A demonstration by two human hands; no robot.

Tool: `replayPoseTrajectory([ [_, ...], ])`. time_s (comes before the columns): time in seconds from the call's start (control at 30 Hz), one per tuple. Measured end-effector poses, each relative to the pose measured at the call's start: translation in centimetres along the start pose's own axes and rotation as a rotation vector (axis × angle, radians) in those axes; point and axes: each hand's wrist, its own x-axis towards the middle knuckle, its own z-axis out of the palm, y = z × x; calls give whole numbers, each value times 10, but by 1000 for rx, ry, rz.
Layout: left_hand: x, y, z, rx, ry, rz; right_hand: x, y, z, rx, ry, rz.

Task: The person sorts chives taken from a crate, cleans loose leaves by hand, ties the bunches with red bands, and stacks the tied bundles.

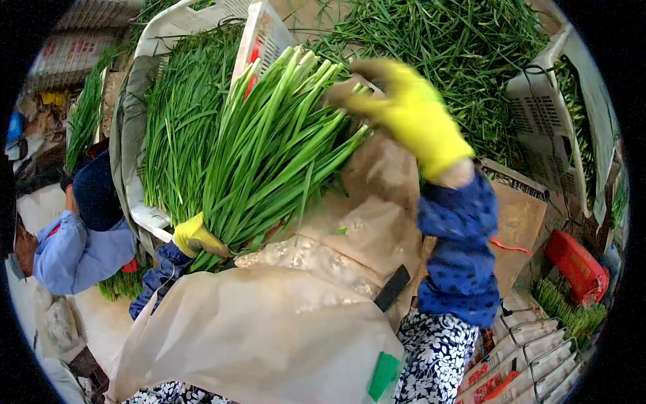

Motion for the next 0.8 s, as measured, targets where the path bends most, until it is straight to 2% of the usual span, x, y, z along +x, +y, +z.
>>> replayPoseTrajectory([
  [0.07,-4,11,5,-164,2,-46,11,-9,20,-391,-131,-81],
  [0.1,-4,9,2,-172,11,-42,12,-7,21,-278,-137,-17],
  [0.17,-6,0,-7,0,-27,-49,12,-7,21,-43,-152,91],
  [0.2,-9,2,-6,-13,-33,-52,11,-2,22,-50,-159,101],
  [0.27,-10,16,0,-50,21,-260,5,18,19,-242,2,-128],
  [0.33,-5,11,1,-49,-26,-170,16,57,-5,-404,232,-280],
  [0.4,-2,10,1,-40,-56,-64,27,41,-43,-748,378,231],
  [0.47,-1,9,-3,9,-82,-60,17,33,-53,-766,422,-114],
  [0.53,-1,8,2,-57,-35,-48,5,-4,-26,-433,159,-442],
  [0.6,-2,13,2,-52,-31,-110,2,-16,4,-426,-55,-526],
  [0.67,-3,11,1,-71,-16,-333,3,-2,29,-473,-26,-518],
  [0.7,-3,11,-1,-94,-36,-325,7,3,31,-404,-22,-526],
  [0.73,-4,3,-4,-101,-41,-332,6,1,33,-140,-29,-493],
  [0.8,-3,-15,-10,103,-34,13,5,0,23,184,-87,-199],
])
